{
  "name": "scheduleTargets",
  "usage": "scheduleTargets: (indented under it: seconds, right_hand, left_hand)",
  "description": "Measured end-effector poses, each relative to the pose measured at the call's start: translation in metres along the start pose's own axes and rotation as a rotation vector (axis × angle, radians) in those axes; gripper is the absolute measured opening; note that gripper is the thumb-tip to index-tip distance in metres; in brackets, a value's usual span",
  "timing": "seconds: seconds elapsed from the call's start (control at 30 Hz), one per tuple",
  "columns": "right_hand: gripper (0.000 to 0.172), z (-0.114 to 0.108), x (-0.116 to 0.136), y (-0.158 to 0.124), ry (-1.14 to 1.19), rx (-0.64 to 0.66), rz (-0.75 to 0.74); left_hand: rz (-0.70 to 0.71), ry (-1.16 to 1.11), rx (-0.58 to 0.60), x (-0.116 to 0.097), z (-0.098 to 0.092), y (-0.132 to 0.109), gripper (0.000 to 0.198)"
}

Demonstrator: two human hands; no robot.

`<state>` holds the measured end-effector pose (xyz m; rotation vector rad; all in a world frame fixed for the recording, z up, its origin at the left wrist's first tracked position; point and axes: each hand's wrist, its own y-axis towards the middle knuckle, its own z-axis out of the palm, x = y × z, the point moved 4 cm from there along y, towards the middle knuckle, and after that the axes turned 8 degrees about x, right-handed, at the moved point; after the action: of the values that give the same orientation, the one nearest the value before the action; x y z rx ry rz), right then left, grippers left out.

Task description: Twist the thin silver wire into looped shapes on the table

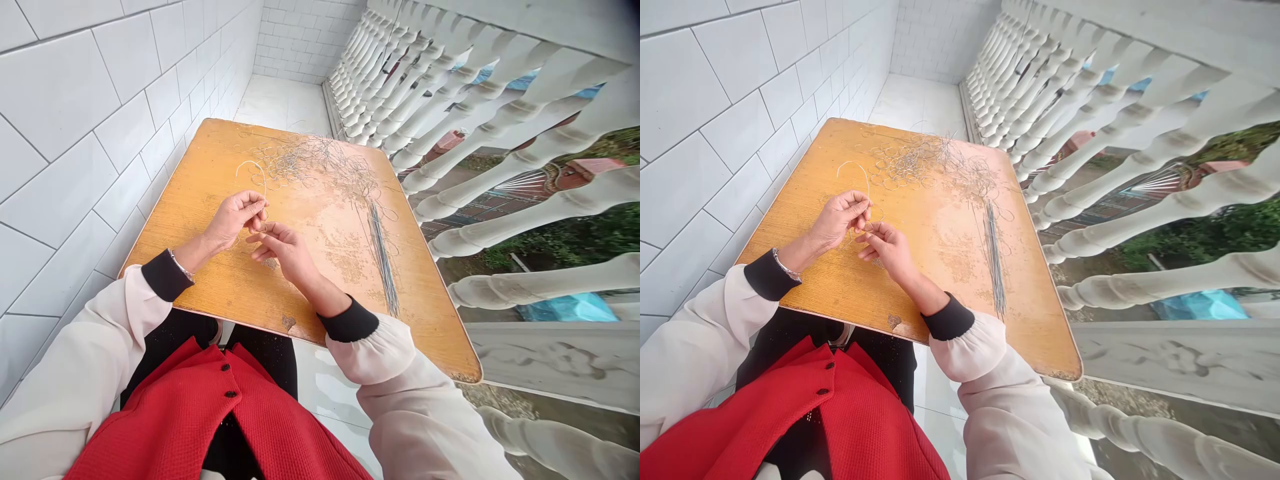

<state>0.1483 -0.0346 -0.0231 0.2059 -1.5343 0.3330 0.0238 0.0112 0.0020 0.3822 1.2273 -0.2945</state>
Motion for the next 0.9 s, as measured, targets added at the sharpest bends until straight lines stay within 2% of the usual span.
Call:
scheduleTargets:
  seconds: [0.17,0.37,0.43,0.53,0.63,0.8,0.9]
  right_hand:
    - [0.038,-0.010,0.011,0.000,-0.143,-0.062,-0.108]
    - [0.035,-0.019,0.007,0.005,0.009,-0.135,-0.093]
    - [0.034,-0.025,0.010,0.005,0.060,-0.178,-0.137]
    - [0.034,-0.036,0.014,0.005,0.139,-0.224,-0.175]
    - [0.033,-0.045,0.017,0.006,0.158,-0.239,-0.198]
    - [0.028,-0.056,0.022,0.007,0.135,-0.215,-0.243]
    - [0.029,-0.061,0.027,0.006,0.099,-0.214,-0.273]
  left_hand:
    - [-0.033,0.031,0.036,0.003,-0.001,0.002,0.016]
    - [-0.059,0.113,0.049,0.007,-0.001,0.001,0.015]
    - [-0.111,0.139,0.099,0.012,-0.001,0.000,0.015]
    - [-0.206,0.168,0.248,0.020,0.006,-0.004,0.011]
    - [-0.226,0.164,0.329,0.024,0.012,-0.008,0.010]
    - [-0.227,0.171,0.288,0.020,0.014,-0.010,0.011]
    - [-0.241,0.204,0.318,0.020,0.015,-0.011,0.011]
